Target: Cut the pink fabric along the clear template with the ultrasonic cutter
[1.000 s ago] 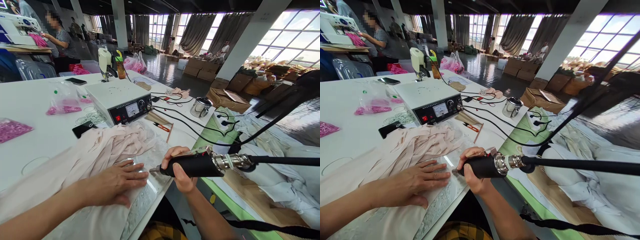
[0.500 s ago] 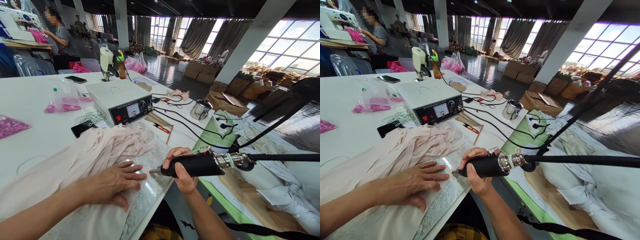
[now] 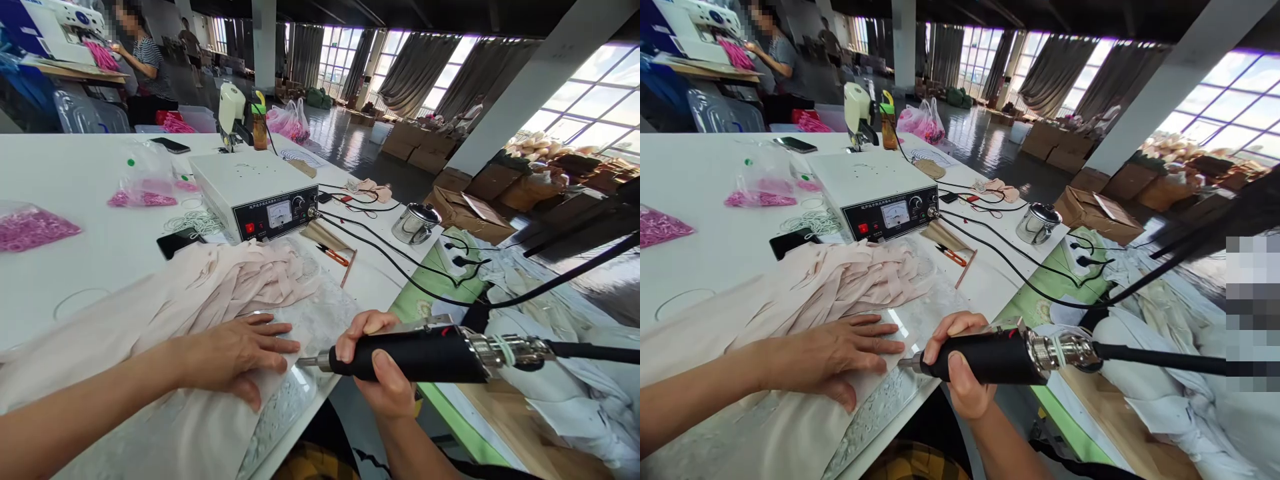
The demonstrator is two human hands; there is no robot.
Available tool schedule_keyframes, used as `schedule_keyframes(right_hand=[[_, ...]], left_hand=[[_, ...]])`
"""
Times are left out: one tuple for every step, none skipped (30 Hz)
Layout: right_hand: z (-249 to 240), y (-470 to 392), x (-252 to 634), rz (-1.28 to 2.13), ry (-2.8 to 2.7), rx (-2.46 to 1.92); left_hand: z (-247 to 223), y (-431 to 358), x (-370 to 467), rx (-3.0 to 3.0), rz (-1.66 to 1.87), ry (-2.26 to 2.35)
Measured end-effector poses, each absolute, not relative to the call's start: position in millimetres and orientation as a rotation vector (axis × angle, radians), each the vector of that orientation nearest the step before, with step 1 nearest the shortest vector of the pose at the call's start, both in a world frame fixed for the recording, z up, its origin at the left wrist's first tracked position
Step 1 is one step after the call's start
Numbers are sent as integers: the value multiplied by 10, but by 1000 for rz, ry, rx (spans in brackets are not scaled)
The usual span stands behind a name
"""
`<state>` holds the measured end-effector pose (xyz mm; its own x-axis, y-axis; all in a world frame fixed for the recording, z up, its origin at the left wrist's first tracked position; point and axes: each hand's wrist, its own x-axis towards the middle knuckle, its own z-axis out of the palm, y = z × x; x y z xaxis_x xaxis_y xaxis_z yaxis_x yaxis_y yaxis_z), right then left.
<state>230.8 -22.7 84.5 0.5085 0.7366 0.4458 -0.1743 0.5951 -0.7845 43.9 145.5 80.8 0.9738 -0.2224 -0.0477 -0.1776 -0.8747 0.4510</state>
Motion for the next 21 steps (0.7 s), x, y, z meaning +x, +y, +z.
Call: schedule_keyframes(right_hand=[[840,-232,2293,617,-870,-747],[834,-231,2281,620,-872,-746],[828,-226,2271,625,-876,-746],[822,-219,2263,631,-880,-744],[818,-211,2257,636,-885,-743],[814,-203,2252,637,-888,-743],[812,-197,2249,638,-890,-745],[810,-194,2246,636,-892,-749],[809,-193,2245,631,-894,-756],[808,-194,2244,624,-900,-764],[807,-198,2244,615,-911,-774],[805,-203,2246,606,-923,-785],[802,-209,2249,598,-938,-798],[798,-215,2252,591,-954,-812],[794,-219,2257,586,-970,-825],[789,-223,2261,581,-985,-835],[785,-225,2264,578,-998,-843],[782,-227,2266,574,-1008,-848],[783,-228,2266,573,-1017,-850],[786,-230,2263,576,-1021,-850],[793,-233,2258,581,-1020,-847]], left_hand=[[804,1455,438,2657,-135,-283],[799,1455,436,2652,-135,-281],[795,1456,434,2647,-133,-279],[790,1456,431,2642,-132,-276],[786,1456,429,2639,-130,-273],[783,1455,427,2635,-128,-269],[780,1454,425,2631,-124,-267],[779,1453,424,2626,-120,-265],[779,1453,425,2622,-114,-264],[779,1452,425,2617,-108,-264],[779,1452,426,2612,-101,-263],[779,1451,428,2606,-94,-264],[778,1452,429,2599,-88,-264],[777,1452,430,2593,-84,-265],[774,1452,430,2587,-82,-265],[770,1452,430,2581,-79,-265],[766,1451,430,2575,-75,-265],[762,1450,430,2568,-69,-265],[758,1448,429,2562,-60,-263],[755,1445,428,2555,-51,-261],[753,1442,427,2550,-44,-258]])
